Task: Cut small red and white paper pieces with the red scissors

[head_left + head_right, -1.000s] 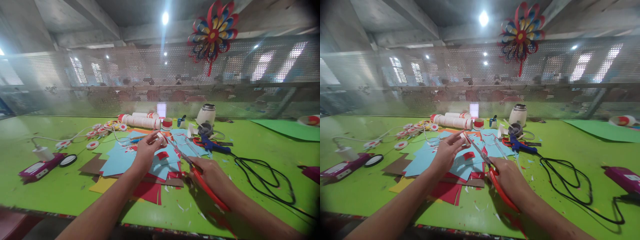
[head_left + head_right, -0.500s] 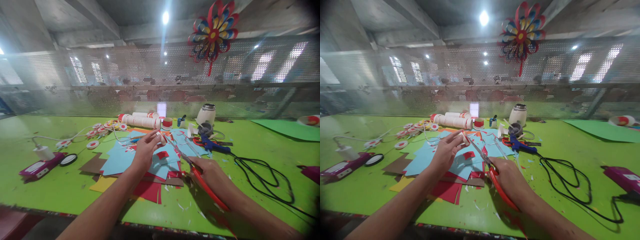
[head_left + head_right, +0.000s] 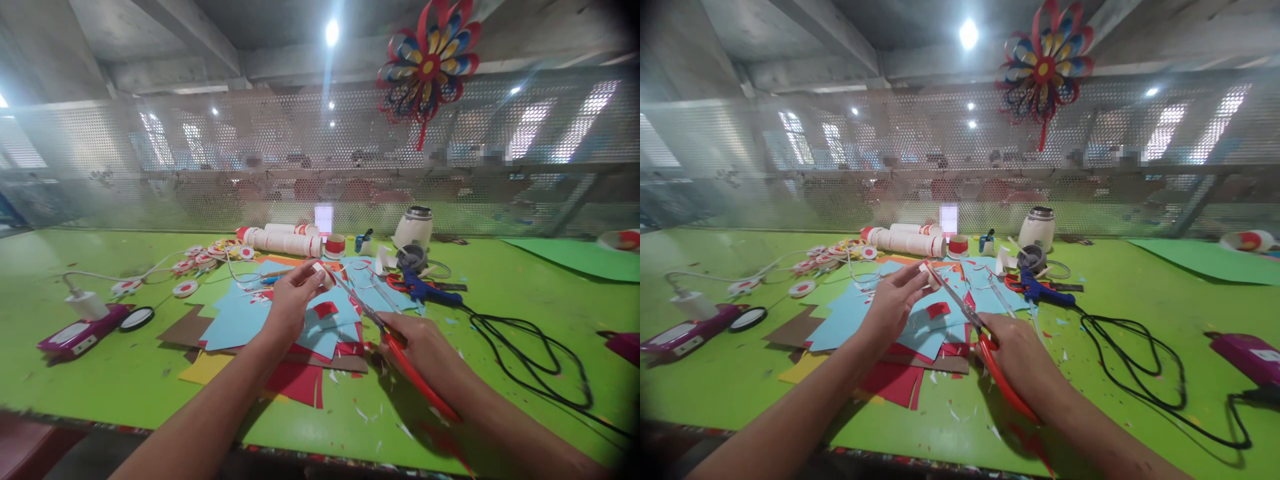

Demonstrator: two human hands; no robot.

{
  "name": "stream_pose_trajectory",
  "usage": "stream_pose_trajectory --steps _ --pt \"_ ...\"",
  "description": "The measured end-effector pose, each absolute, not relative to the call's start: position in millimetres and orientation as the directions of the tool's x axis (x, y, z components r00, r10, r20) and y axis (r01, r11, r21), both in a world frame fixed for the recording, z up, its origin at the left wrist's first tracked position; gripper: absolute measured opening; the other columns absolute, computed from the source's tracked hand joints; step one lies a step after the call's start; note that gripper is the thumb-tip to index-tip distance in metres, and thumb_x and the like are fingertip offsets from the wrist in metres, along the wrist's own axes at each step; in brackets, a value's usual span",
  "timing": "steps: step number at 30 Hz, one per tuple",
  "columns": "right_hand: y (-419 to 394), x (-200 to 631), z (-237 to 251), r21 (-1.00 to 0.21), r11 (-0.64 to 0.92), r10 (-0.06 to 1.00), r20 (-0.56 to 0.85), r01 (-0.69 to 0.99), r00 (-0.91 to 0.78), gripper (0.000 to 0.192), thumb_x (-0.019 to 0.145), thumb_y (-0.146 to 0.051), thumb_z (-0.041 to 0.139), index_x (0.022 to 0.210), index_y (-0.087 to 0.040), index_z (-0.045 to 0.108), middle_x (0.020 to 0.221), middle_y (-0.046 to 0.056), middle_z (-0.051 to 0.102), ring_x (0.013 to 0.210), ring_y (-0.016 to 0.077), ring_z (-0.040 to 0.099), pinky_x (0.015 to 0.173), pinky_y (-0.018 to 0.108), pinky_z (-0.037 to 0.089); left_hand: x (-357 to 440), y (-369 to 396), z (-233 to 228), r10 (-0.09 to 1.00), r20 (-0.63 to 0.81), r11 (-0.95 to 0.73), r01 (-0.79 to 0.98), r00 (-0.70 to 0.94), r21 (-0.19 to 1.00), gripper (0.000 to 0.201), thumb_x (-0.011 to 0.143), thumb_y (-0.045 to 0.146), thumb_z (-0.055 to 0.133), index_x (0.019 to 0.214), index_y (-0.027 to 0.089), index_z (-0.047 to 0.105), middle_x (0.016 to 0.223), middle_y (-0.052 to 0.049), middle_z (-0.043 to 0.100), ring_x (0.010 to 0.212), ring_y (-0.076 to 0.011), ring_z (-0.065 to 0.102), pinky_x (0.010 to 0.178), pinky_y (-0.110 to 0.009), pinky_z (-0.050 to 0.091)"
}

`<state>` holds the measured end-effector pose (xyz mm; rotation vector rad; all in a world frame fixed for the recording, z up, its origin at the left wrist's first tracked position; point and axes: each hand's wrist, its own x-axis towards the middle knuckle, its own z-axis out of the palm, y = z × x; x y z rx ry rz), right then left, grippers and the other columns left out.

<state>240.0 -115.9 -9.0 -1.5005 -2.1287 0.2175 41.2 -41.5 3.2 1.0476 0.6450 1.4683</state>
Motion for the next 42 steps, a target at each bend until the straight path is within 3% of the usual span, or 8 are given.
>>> stream_pose_trajectory --steps 6,9,16,22,42 --pt "-118.5 237.9 -4.8 -0.464 0.348 0.927 0.301 0.815 -0.224 0.024 0.078 -0.020 0.051 0.092 -0.019 0.071 0.082 0.006 0.074 0.072 0.0220 0.064 0.065 0.030 0.044 41.8 -40.0 3.9 0.977 0.209 -0.160 -0.479 0.050 0.863 0.031 0.061 0.023 0.078 0.089 0.010 0.070 0.087 -0.010 0.067 0.077 -0.0187 0.063 0.078 -0.040 0.049" --pt "-119.2 237.8 -5.3 -0.480 0.357 0.925 0.300 0.801 -0.232 0.025 0.079 -0.020 0.051 0.095 -0.020 0.070 0.083 0.005 0.073 0.073 0.0221 0.064 0.067 0.030 0.044 41.8 -39.3 3.7 0.977 0.208 -0.158 -0.490 0.049 0.857 0.033 0.061 0.023 0.078 0.090 0.010 0.070 0.085 -0.009 0.067 0.078 -0.0191 0.063 0.079 -0.040 0.049" --pt "-117.5 238.6 -5.9 -0.394 0.343 0.926 0.295 0.853 -0.236 0.031 0.076 -0.016 0.049 0.100 -0.018 0.069 0.084 0.007 0.073 0.073 0.0225 0.063 0.066 0.031 0.045 40.3 -38.8 1.8 0.971 0.235 -0.190 -0.438 0.050 0.879 0.038 0.063 0.024 0.077 0.097 0.011 0.069 0.084 -0.009 0.067 0.078 -0.0193 0.063 0.083 -0.043 0.049" --pt "-117.6 239.7 -4.6 -0.397 0.345 0.926 0.293 0.851 -0.238 0.031 0.076 -0.018 0.048 0.100 -0.018 0.069 0.089 0.009 0.073 0.080 0.0252 0.065 0.070 0.034 0.046 39.7 -37.3 -2.4 0.963 0.263 -0.221 -0.377 0.062 0.899 0.037 0.066 0.027 0.074 0.100 0.012 0.069 0.088 -0.010 0.068 0.080 -0.0197 0.063 0.084 -0.042 0.048" --pt "-117.2 236.9 -7.3 -0.445 0.374 0.917 0.310 0.814 -0.252 0.026 0.076 -0.016 0.049 0.090 -0.017 0.070 0.068 0.003 0.069 0.060 0.0167 0.058 0.058 0.026 0.040 44.2 -40.0 -0.3 0.972 0.234 -0.221 -0.381 -0.015 0.897 0.042 0.062 0.029 0.077 0.099 0.011 0.067 0.094 -0.010 0.067 0.084 -0.0211 0.063 0.083 -0.043 0.049"
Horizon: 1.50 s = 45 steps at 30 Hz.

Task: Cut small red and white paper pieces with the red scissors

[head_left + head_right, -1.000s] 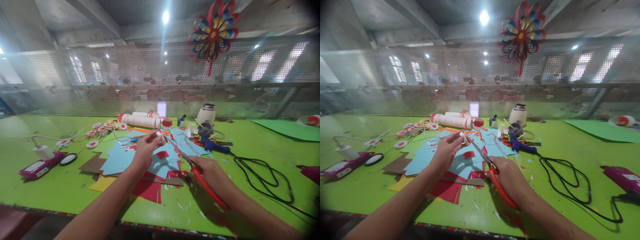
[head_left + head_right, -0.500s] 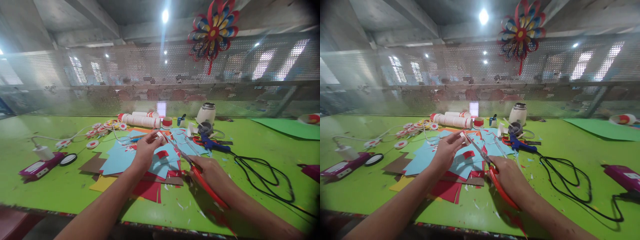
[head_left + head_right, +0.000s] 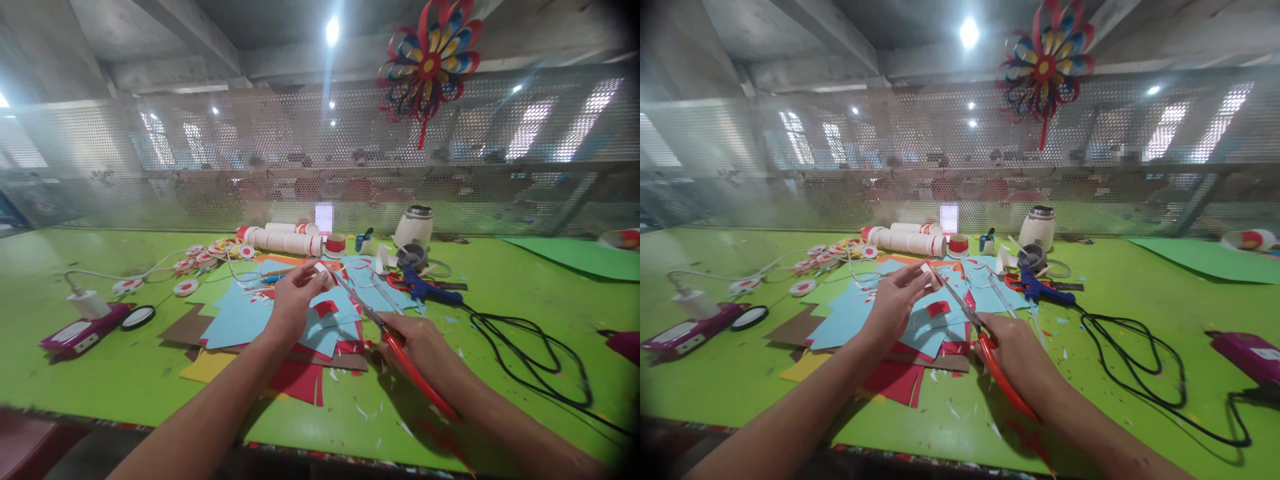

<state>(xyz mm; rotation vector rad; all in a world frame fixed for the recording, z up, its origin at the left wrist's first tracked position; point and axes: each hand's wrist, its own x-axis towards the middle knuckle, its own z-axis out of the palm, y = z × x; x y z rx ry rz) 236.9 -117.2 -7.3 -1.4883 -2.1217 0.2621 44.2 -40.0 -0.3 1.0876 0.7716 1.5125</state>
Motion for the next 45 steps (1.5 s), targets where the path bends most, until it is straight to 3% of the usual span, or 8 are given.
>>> stream_pose_trajectory --steps 13,17,22,26,31,45 --pt "-119.2 233.4 -2.2 -0.501 0.340 0.935 0.275 0.796 -0.226 0.031 0.078 -0.016 0.044 0.094 -0.017 0.070 0.073 0.005 0.070 0.064 0.0190 0.060 0.061 0.028 0.040 45.8 -41.1 -0.5 0.974 0.226 -0.201 -0.452 0.001 0.869 0.036 0.062 0.027 0.077 0.094 0.013 0.068 0.090 -0.008 0.068 0.082 -0.0198 0.063 0.081 -0.041 0.050" --pt "-119.7 233.9 -2.9 -0.489 0.330 0.936 0.282 0.808 -0.212 0.029 0.075 -0.012 0.045 0.089 -0.018 0.070 0.072 0.004 0.070 0.064 0.0183 0.060 0.061 0.026 0.040 44.3 -40.1 0.9 0.974 0.223 -0.176 -0.499 0.036 0.849 0.038 0.063 0.025 0.077 0.098 0.012 0.067 0.089 -0.010 0.069 0.082 -0.0196 0.064 0.084 -0.040 0.048" --pt "-116.6 236.9 -7.0 -0.444 0.310 0.940 0.276 0.840 -0.201 0.029 0.075 -0.015 0.049 0.096 -0.018 0.070 0.081 0.006 0.073 0.073 0.0216 0.063 0.066 0.029 0.042 39.3 -35.6 0.3 0.974 0.209 -0.129 -0.530 0.093 0.838 0.038 0.070 0.027 0.073 0.103 0.012 0.064 0.090 -0.011 0.068 0.081 -0.0206 0.065 0.083 -0.044 0.049" --pt "-115.8 237.2 -7.4 -0.421 0.315 0.938 0.275 0.851 -0.211 0.032 0.075 -0.017 0.050 0.101 -0.018 0.069 0.086 0.007 0.073 0.076 0.0229 0.064 0.067 0.030 0.043 37.0 -35.2 1.4 0.977 0.166 -0.073 -0.526 0.133 0.847 0.033 0.069 0.024 0.073 0.097 0.012 0.064 0.090 -0.011 0.067 0.078 -0.0208 0.064 0.081 -0.046 0.050" --pt "-117.0 236.3 -5.7 -0.418 0.314 0.939 0.269 0.853 -0.214 0.033 0.073 -0.012 0.047 0.096 -0.018 0.070 0.079 0.006 0.072 0.068 0.0207 0.063 0.062 0.029 0.043 38.8 -36.3 1.8 0.977 0.181 -0.093 -0.529 0.117 0.844 0.028 0.066 0.023 0.075 0.088 0.011 0.064 0.086 -0.011 0.066 0.076 -0.0196 0.064 0.081 -0.045 0.051" --pt "-118.8 237.4 -3.4 -0.458 0.317 0.941 0.261 0.831 -0.215 0.030 0.076 -0.016 0.048 0.097 -0.019 0.070 0.083 0.007 0.074 0.072 0.0223 0.064 0.065 0.030 0.045 40.7 -38.9 0.2 0.972 0.208 -0.118 -0.540 0.109 0.833 0.029 0.064 0.024 0.076 0.087 0.011 0.064 0.081 -0.008 0.066 0.074 -0.0190 0.064 0.080 -0.045 0.050"
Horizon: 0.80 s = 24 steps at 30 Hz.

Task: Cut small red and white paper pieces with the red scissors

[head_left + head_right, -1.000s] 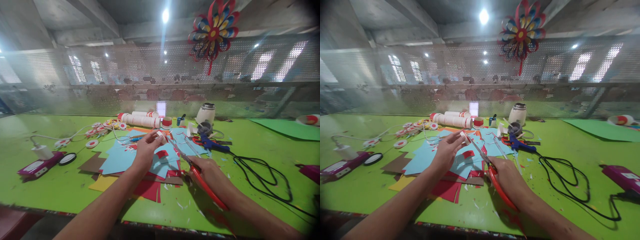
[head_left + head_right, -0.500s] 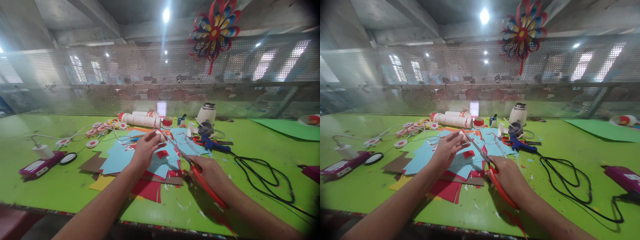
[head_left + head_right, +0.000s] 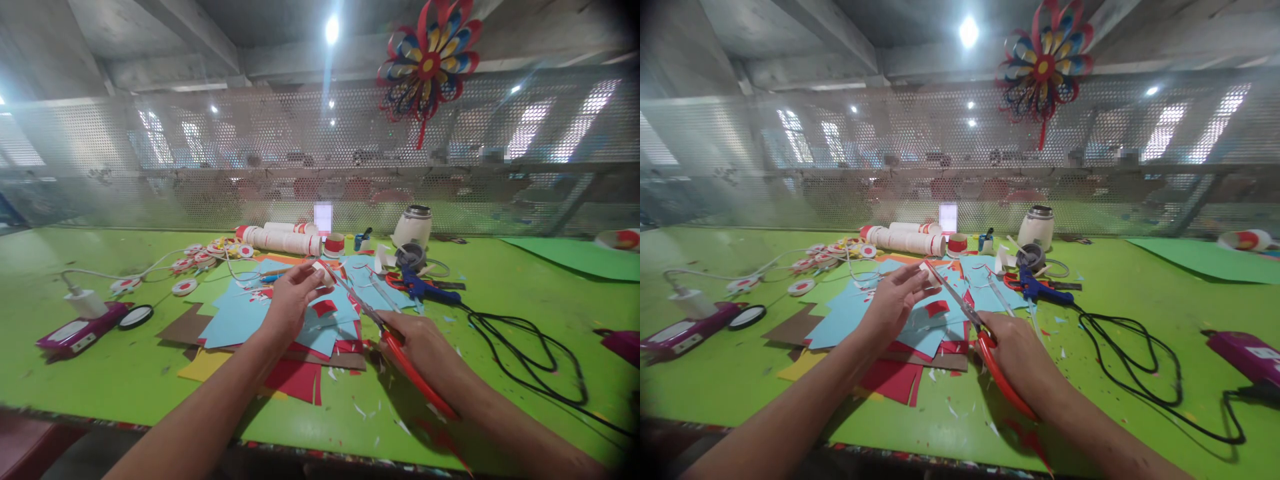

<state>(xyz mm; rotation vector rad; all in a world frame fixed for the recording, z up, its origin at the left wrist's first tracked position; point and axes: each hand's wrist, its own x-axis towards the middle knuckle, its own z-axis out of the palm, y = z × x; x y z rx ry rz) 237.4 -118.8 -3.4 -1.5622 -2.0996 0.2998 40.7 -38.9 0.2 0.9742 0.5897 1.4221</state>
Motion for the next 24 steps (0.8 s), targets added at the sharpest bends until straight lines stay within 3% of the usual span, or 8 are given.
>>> stream_pose_trajectory --steps 5,18,24 --pt "-117.9 237.8 -4.0 -0.444 0.313 0.942 0.259 0.839 -0.214 0.032 0.075 -0.017 0.050 0.100 -0.018 0.070 0.085 0.007 0.074 0.075 0.0240 0.065 0.068 0.032 0.045 39.0 -37.4 0.9 0.974 0.194 -0.102 -0.535 0.118 0.839 0.030 0.066 0.024 0.075 0.089 0.011 0.062 0.082 -0.008 0.066 0.075 -0.0197 0.064 0.081 -0.045 0.050" --pt "-116.1 236.7 -5.1 -0.393 0.349 0.921 0.310 0.851 -0.236 0.032 0.074 -0.014 0.048 0.096 -0.017 0.070 0.074 0.005 0.072 0.062 0.0194 0.062 0.058 0.027 0.043 40.6 -39.1 1.3 0.969 0.229 -0.158 -0.481 0.092 0.862 0.032 0.066 0.023 0.075 0.092 0.012 0.062 0.080 -0.008 0.066 0.076 -0.0205 0.064 0.077 -0.044 0.050" --pt "-116.0 237.1 -4.0 -0.425 0.330 0.932 0.290 0.843 -0.218 0.034 0.071 -0.013 0.050 0.097 -0.019 0.071 0.081 0.005 0.074 0.071 0.0214 0.065 0.064 0.029 0.045 41.3 -39.5 2.9 0.973 0.216 -0.150 -0.485 0.083 0.862 0.034 0.062 0.024 0.077 0.091 0.012 0.063 0.080 -0.008 0.066 0.076 -0.0210 0.065 0.077 -0.044 0.050"
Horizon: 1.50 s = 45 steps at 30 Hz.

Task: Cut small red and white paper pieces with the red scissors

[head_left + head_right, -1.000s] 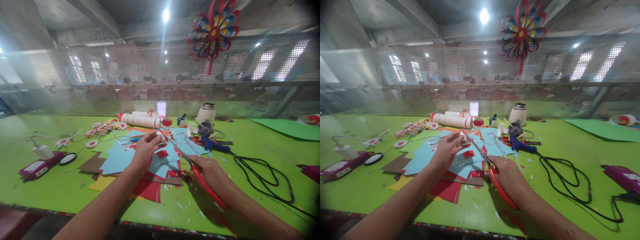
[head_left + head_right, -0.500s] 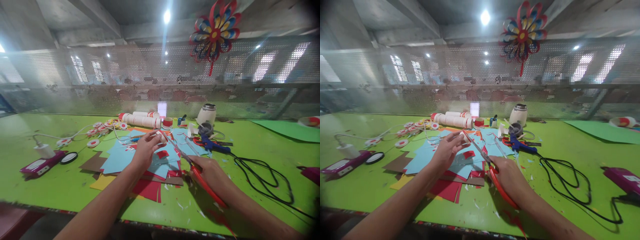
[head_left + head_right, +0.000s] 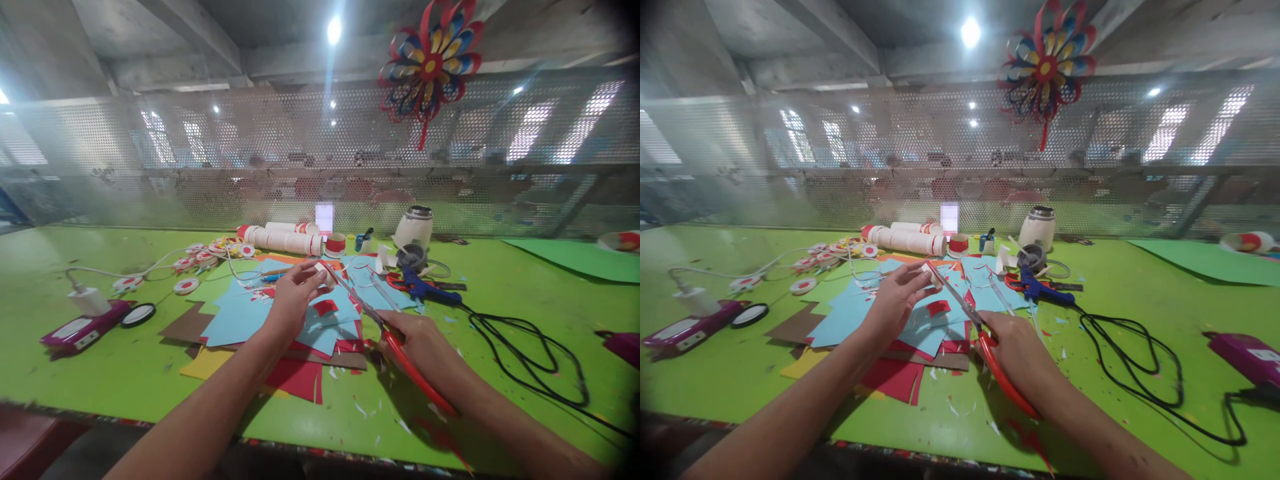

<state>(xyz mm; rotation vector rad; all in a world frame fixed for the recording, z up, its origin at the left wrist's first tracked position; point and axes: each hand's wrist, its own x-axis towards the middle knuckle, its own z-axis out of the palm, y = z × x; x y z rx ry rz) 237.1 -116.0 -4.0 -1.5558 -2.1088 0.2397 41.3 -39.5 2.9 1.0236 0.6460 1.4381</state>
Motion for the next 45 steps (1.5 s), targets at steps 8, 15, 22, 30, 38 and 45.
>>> stream_pose_trajectory --steps 8,15,22,30,38,45 --pt "-113.7 240.6 -8.5 -0.421 0.327 0.935 0.274 0.846 -0.225 0.034 0.072 -0.014 0.051 0.099 -0.020 0.071 0.085 0.007 0.075 0.076 0.0236 0.067 0.067 0.030 0.046 41.4 -39.6 0.9 0.969 0.226 -0.150 -0.488 0.102 0.860 0.031 0.067 0.024 0.074 0.092 0.012 0.061 0.082 -0.007 0.065 0.075 -0.0195 0.064 0.077 -0.043 0.050" --pt "-113.0 239.2 -8.1 -0.369 0.339 0.925 0.301 0.866 -0.233 0.034 0.071 -0.014 0.051 0.098 -0.019 0.071 0.084 0.007 0.075 0.074 0.0226 0.066 0.065 0.029 0.046 39.6 -35.6 -0.4 0.970 0.201 -0.109 -0.485 0.140 0.868 0.026 0.070 0.030 0.072 0.086 0.011 0.064 0.085 -0.009 0.065 0.078 -0.0179 0.062 0.080 -0.041 0.049" --pt "-111.7 240.1 -9.2 -0.350 0.353 0.916 0.317 0.867 -0.245 0.036 0.071 -0.013 0.050 0.100 -0.019 0.070 0.081 0.006 0.075 0.071 0.0214 0.065 0.064 0.029 0.046 42.0 -37.2 -0.5 0.975 0.198 -0.129 -0.461 0.105 0.878 0.027 0.065 0.028 0.075 0.084 0.012 0.065 0.089 -0.010 0.066 0.081 -0.0205 0.063 0.080 -0.041 0.049" --pt "-114.5 237.5 -5.0 -0.389 0.357 0.922 0.291 0.849 -0.254 0.037 0.072 -0.012 0.048 0.101 -0.018 0.069 0.081 0.006 0.074 0.070 0.0211 0.066 0.063 0.029 0.046 41.3 -36.6 -0.2 0.980 0.178 -0.117 -0.463 0.091 0.879 0.030 0.065 0.027 0.076 0.086 0.010 0.063 0.087 -0.011 0.066 0.079 -0.0206 0.064 0.080 -0.042 0.049" --pt "-115.9 236.2 -2.4 -0.441 0.370 0.922 0.281 0.818 -0.266 0.035 0.073 -0.013 0.048 0.100 -0.016 0.070 0.084 0.006 0.073 0.074 0.0211 0.066 0.067 0.029 0.047 39.4 -36.0 -0.9 0.979 0.166 -0.087 -0.495 0.118 0.865 0.028 0.067 0.027 0.075 0.085 0.010 0.063 0.087 -0.011 0.066 0.078 -0.0202 0.064 0.079 -0.042 0.049" --pt "-111.3 239.0 -7.5 -0.419 0.338 0.934 0.259 0.843 -0.246 0.038 0.071 -0.013 0.049 0.103 -0.019 0.069 0.089 0.007 0.075 0.078 0.0240 0.066 0.069 0.032 0.047 39.6 -36.5 -1.1 0.977 0.172 -0.090 -0.477 0.130 0.874 0.025 0.068 0.026 0.074 0.082 0.009 0.062 0.081 -0.010 0.066 0.076 -0.0195 0.063 0.080 -0.042 0.050"
